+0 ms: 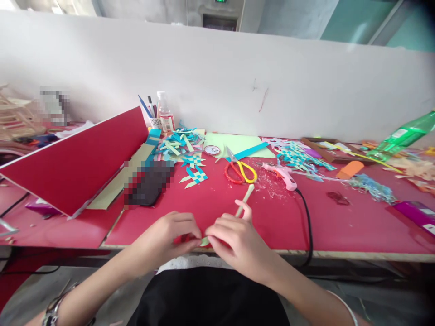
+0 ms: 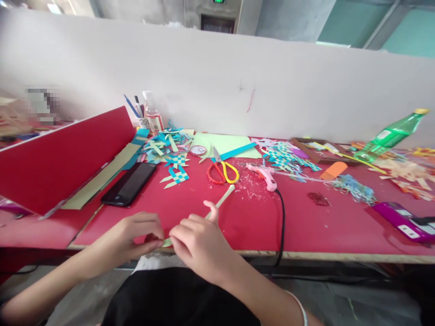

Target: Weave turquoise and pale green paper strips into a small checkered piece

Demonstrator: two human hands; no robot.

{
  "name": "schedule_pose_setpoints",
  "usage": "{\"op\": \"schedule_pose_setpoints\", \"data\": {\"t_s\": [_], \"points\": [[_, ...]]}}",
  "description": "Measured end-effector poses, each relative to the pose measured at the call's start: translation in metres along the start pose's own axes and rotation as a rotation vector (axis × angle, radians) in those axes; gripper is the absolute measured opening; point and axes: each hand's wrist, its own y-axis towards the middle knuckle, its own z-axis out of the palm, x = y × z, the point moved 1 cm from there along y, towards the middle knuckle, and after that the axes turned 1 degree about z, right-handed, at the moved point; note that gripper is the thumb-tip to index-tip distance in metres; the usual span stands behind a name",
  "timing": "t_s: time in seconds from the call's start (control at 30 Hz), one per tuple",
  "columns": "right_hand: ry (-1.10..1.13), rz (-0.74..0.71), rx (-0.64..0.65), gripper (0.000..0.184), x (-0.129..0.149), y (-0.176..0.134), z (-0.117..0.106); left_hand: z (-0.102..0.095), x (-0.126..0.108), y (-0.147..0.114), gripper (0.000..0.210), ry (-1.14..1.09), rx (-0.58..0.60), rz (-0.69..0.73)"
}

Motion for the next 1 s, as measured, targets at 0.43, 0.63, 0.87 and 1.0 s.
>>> {"op": "schedule_pose_setpoints", "data": {"t_s": [0.43,0.63,0.87,1.0], "points": [[0.062,0.017,-0.024,0.012,-0.027,0.009,-0.003,-0.011,0.011,0.008,0.029,-0.028,0.125,-0.091],[0.117,0.154,0.090,0.011,-0.049,-0.001,-0.021,-0.021,0.032,0.002,0.029,-0.064,0.155,-0.161],[0.167,0.265,0.167,0.012,-0.085,-0.025,-0.028,-0.030,0.063,-0.009,0.030,-0.168,0.191,-0.278],[0.136,0.322,0.205,0.012,-0.103,-0.040,-0.031,-0.035,0.065,-0.012,0.029,-0.184,0.217,-0.317]]}}
